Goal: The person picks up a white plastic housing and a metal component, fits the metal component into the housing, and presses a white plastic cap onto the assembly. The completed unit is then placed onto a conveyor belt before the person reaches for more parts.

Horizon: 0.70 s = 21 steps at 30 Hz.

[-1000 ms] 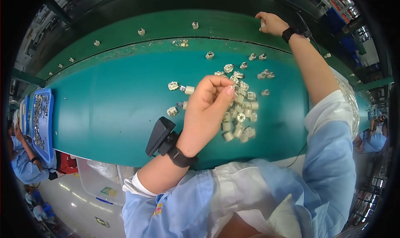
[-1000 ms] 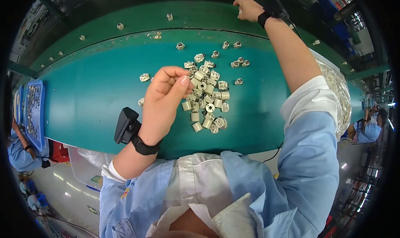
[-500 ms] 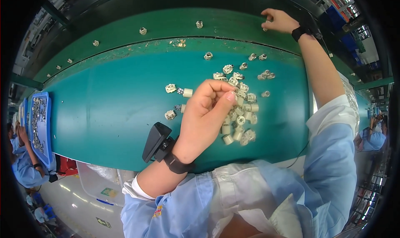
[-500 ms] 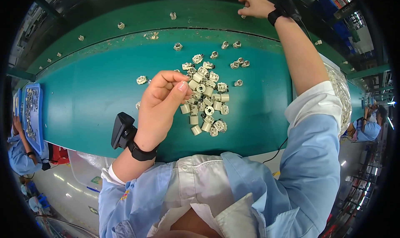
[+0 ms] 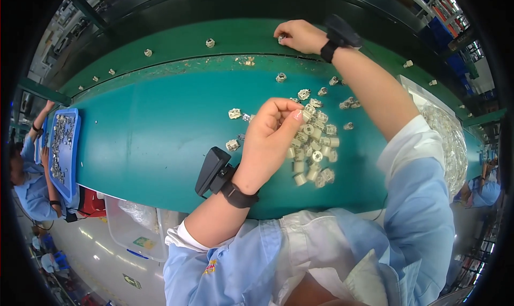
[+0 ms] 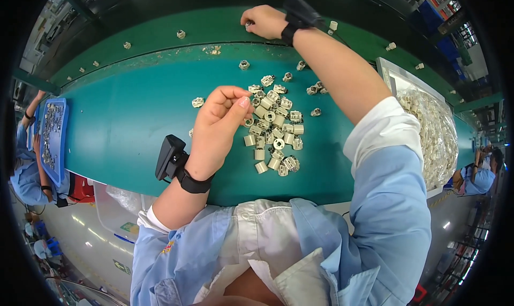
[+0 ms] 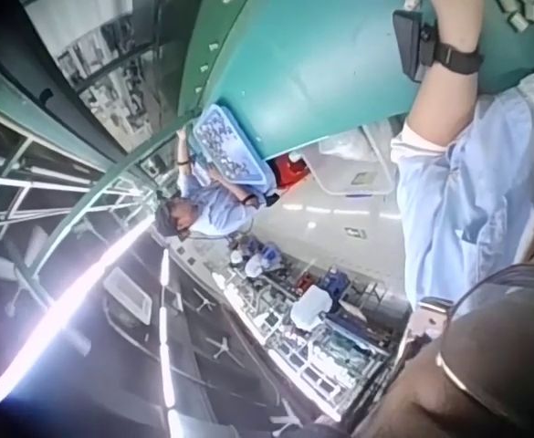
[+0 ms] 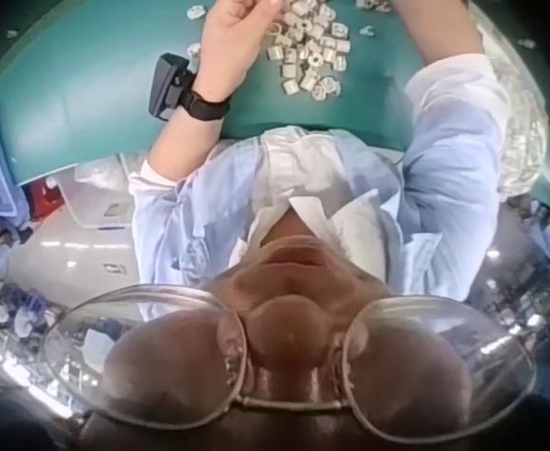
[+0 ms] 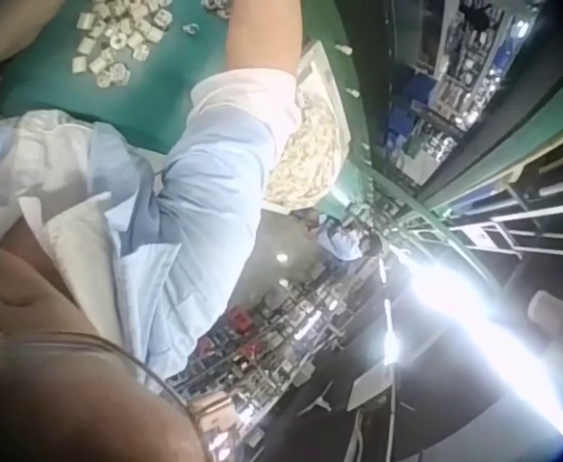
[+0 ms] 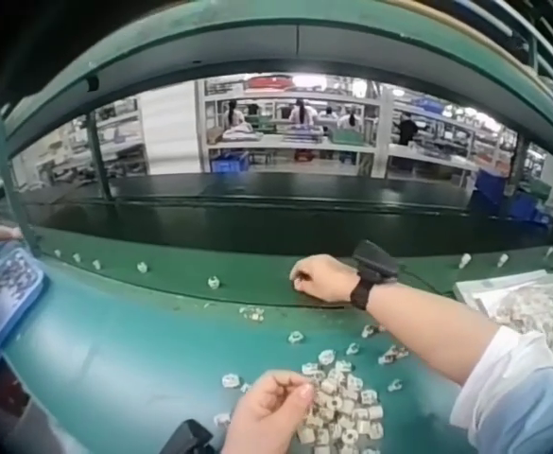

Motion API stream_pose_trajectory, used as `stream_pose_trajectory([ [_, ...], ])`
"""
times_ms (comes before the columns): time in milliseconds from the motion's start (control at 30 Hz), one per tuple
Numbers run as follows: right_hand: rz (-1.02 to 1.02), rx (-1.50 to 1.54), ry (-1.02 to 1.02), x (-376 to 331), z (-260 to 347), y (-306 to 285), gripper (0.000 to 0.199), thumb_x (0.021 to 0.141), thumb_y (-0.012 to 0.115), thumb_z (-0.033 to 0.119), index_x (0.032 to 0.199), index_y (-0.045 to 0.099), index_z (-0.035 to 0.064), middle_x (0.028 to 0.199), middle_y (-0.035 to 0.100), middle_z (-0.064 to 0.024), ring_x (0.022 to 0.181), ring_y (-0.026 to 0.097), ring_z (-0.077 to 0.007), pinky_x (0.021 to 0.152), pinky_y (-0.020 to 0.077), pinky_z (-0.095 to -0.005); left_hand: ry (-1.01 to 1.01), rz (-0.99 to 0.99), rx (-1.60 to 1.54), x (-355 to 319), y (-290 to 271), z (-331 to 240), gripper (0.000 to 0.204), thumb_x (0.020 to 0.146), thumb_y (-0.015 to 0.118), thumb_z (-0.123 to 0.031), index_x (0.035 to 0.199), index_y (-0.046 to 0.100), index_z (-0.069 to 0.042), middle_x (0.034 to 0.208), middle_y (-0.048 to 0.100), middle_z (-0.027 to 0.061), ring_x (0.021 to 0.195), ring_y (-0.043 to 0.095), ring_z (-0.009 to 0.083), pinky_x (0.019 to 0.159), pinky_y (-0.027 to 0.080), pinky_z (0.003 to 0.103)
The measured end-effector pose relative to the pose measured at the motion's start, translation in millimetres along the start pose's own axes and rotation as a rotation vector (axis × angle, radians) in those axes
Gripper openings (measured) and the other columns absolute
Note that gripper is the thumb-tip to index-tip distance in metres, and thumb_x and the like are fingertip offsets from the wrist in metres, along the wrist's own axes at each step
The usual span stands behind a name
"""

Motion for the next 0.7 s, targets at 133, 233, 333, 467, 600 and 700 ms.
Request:
stream_pose_trajectory([
  [133,0.009,0.355,0.086,-37,47,-41,0.023,0.075,0.060,0.014,0.095,0.056,0.0022,0.079,0.058,-0.0041,0.071,0.054,-0.0103,0.064,0.0437,-0.0230,0.075,-0.116,-0.048,5,-6,-5,0.015,0.084,0.048,-0.006,0.098,0.046,0.000,0.083,0.053,0.0014,0.073,0.049,0.0056,0.066,0.041,0.018],
  [233,0.031,0.507,0.017,-91,114,-60,0.022,0.074,0.061,0.011,0.094,0.057,0.0029,0.077,0.057,-0.0027,0.070,0.053,-0.0088,0.062,0.0429,-0.0224,0.099,-0.133,-0.243,1,1,-12,0.017,0.085,0.049,-0.010,0.100,0.047,-0.002,0.097,0.052,0.0066,0.078,0.053,0.0100,0.069,0.043,0.022],
  [333,-0.022,0.250,-0.092,-136,162,-65,0.026,0.072,0.062,0.010,0.097,0.057,0.0046,0.079,0.057,-0.0052,0.073,0.054,-0.0157,0.065,0.0435,-0.0263,-0.019,0.012,-0.257,-14,12,-5,0.019,0.084,0.050,-0.008,0.101,0.047,0.000,0.091,0.055,0.0061,0.075,0.053,0.0099,0.068,0.044,0.022],
  [467,-0.090,0.073,-0.088,-185,177,-69,0.029,0.070,0.062,0.011,0.099,0.057,0.0063,0.083,0.056,-0.0087,0.079,0.053,-0.0242,0.070,0.0434,-0.0314,-0.140,0.227,-0.219,-19,27,16,0.019,0.083,0.050,-0.006,0.100,0.047,0.000,0.087,0.056,0.0054,0.073,0.054,0.0099,0.066,0.045,0.022],
  [600,-0.229,-0.126,0.114,-238,153,-99,0.027,0.072,0.059,0.011,0.099,0.056,0.0066,0.089,0.054,-0.0106,0.081,0.052,-0.0273,0.071,0.0426,-0.0344,-0.143,0.231,-0.152,-34,35,12,0.017,0.082,0.052,-0.006,0.098,0.048,0.000,0.084,0.057,0.0048,0.072,0.053,0.0097,0.066,0.044,0.022],
  [700,-0.342,-0.247,0.675,-320,85,-121,0.024,0.076,0.054,0.013,0.099,0.055,0.0048,0.091,0.053,-0.0143,0.084,0.051,-0.0302,0.073,0.0419,-0.0354,-0.113,0.191,-0.116,-45,33,7,0.017,0.082,0.052,-0.007,0.098,0.048,-0.001,0.084,0.057,0.0056,0.072,0.053,0.0099,0.066,0.044,0.022],
])
Point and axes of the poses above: each hand's wrist, its own x-axis towards the middle knuckle, its own y-axis out of the palm, z = x × y, the point moved 6 cm from there along x, towards the middle knuckle
